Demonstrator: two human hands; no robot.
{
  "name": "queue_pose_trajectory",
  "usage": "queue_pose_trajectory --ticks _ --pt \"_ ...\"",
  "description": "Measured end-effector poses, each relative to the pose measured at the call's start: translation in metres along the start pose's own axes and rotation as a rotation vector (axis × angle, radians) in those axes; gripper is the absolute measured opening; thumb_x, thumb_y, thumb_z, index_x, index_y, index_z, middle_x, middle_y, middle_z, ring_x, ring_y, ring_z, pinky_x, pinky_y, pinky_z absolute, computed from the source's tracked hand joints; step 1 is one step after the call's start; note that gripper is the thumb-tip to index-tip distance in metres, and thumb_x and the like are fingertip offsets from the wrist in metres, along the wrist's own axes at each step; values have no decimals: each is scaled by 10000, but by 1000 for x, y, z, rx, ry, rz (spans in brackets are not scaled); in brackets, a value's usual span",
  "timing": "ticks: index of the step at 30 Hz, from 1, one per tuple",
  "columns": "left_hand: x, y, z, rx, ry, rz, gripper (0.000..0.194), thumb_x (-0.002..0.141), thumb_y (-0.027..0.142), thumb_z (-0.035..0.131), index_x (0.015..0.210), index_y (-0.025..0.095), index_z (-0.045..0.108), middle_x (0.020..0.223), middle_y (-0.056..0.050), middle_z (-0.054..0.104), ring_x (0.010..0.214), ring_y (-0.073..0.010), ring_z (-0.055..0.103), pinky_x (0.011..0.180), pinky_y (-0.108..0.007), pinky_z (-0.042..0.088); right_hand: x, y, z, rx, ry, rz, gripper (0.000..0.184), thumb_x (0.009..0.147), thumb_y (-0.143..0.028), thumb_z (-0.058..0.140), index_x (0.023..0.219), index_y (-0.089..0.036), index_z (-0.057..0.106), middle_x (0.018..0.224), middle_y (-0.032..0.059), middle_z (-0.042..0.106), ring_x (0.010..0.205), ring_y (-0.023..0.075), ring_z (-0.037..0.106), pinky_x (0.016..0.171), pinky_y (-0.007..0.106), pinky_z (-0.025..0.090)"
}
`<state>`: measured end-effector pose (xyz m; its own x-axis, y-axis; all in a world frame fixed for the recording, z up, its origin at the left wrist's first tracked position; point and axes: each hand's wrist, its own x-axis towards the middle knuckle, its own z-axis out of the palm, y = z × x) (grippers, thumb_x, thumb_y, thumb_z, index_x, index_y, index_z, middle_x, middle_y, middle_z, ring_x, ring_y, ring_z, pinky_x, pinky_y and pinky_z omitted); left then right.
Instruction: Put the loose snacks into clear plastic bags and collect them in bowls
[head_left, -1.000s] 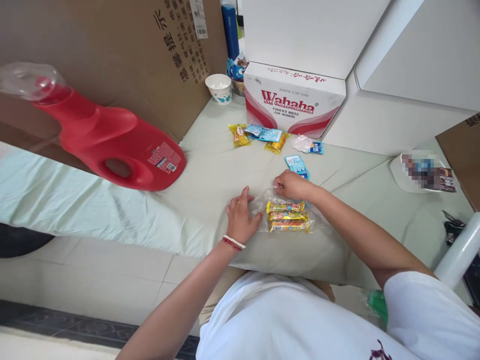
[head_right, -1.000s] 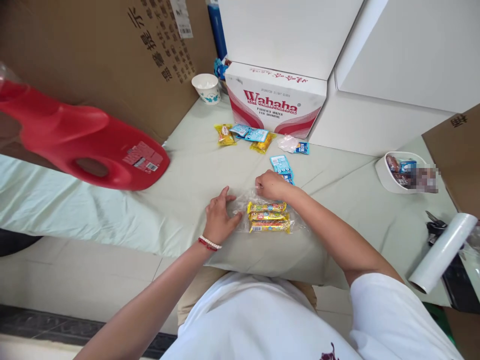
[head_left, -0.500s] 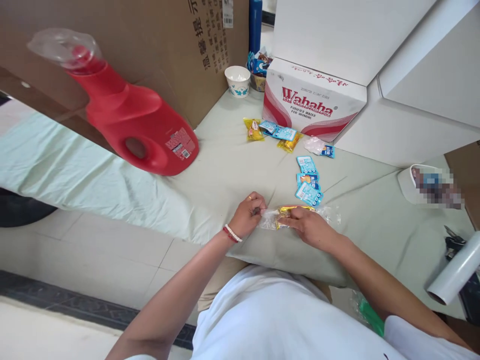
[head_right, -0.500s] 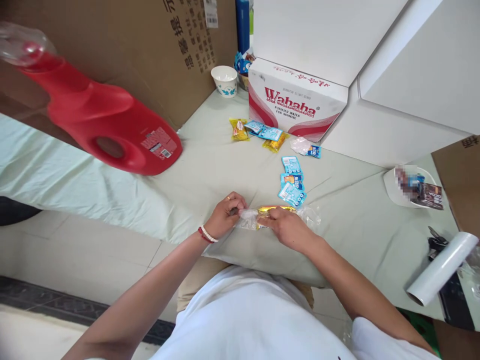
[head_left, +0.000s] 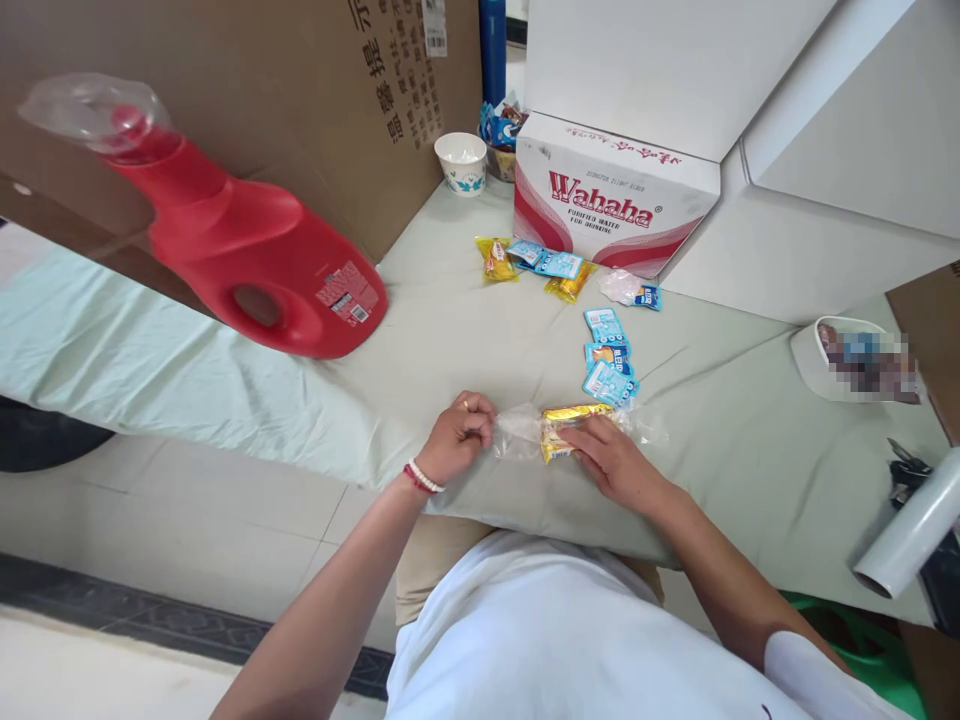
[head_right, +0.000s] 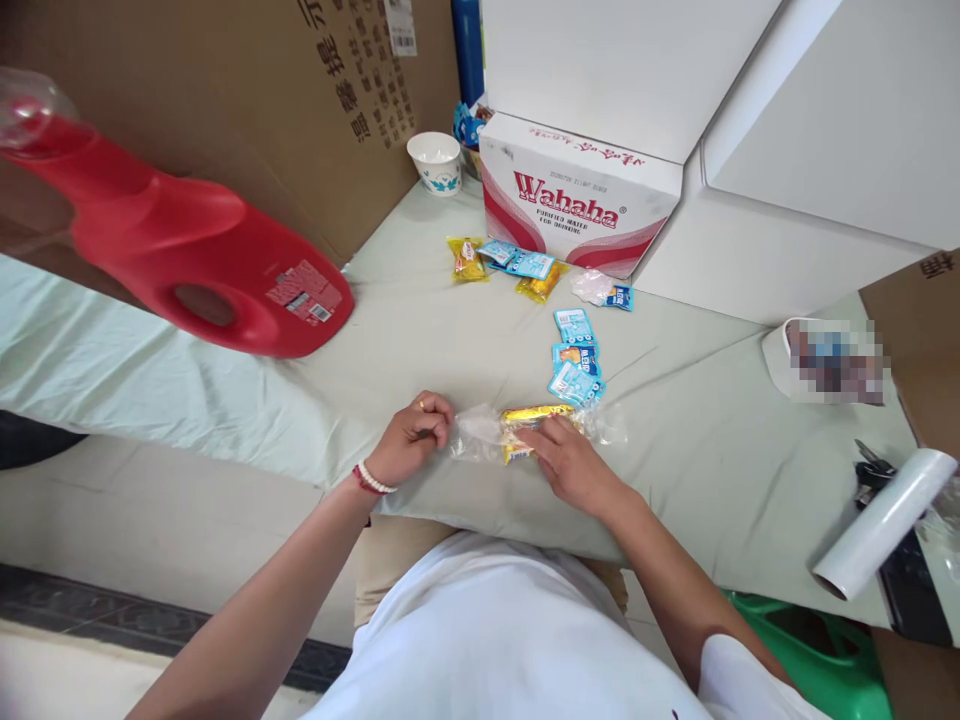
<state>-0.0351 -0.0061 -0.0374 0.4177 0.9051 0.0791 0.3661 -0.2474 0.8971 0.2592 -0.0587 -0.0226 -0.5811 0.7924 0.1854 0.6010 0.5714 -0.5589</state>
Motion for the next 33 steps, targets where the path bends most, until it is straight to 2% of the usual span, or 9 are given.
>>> queue_pose_trajectory --ticks 3,7,12,16,19,22,25,29,33 --pt "-5 2 0 -175 85 -107 84 784 205 522 815 217 599 969 -52 660 895 -191 630 842 -359 529 -3 2 5 2 -5 -49 428 988 -63 435 1323 -256 619 1004 84 624 943 228 535 857 404 480" --pt "15 9 19 -39 329 -360 349 1000 439 368 1036 223 639 989 -64 664 868 -197 630 855 -382 532 -3 2 11 -21 19 -26 385 1003 -80 443 1238 -264 687 922 58 587 891 208 500 807 369 454" --pt "41 24 43 383 203 -335 284 771 459 767 906 210 742 1089 -115 635 1134 -322 555 1023 -502 466 -5 0 15 -70 25 -5 368 1017 -109 461 1227 -273 714 923 52 580 882 207 483 781 351 432" --pt "29 34 47 471 26 -294 306 767 327 752 1048 207 724 1201 -121 627 1141 -321 569 960 -460 499 -6 1 18 -69 33 12 380 978 -62 505 1187 -283 732 924 49 570 887 206 468 798 346 425" --pt "14 35 40 434 -80 -334 471 775 226 682 1245 195 665 1129 -104 649 978 -257 623 875 -399 517 -6 1 19 -52 34 23 394 964 -42 513 1177 -287 736 918 47 560 898 208 466 808 341 426" --pt "6 31 29 282 -97 -354 492 797 136 562 1263 233 686 925 -36 647 777 -185 595 775 -333 504 -6 0 21 -51 48 36 429 968 -38 480 1235 -284 710 952 57 581 912 218 471 818 353 433" --pt "-2 26 17 59 -18 -289 310 804 159 526 961 235 782 879 -26 597 759 -153 579 745 -296 492 -6 -2 23 -85 57 77 500 968 -39 444 1408 -223 592 1044 101 607 966 250 476 877 405 450" --pt "-16 16 7 -74 38 -221 182 759 187 552 634 200 683 842 -31 581 837 -163 592 828 -312 492 -3 -5 21 -102 -1 80 608 925 12 443 1467 -245 550 1070 105 612 996 261 462 907 419 440" --pt "-13 15 12 -174 231 -349 220 901 362 536 947 211 690 948 -37 639 894 -191 617 806 -344 530 -1 -7 18 -128 -86 77 645 876 48 495 1371 -336 650 1004 76 577 978 249 446 873 391 414"
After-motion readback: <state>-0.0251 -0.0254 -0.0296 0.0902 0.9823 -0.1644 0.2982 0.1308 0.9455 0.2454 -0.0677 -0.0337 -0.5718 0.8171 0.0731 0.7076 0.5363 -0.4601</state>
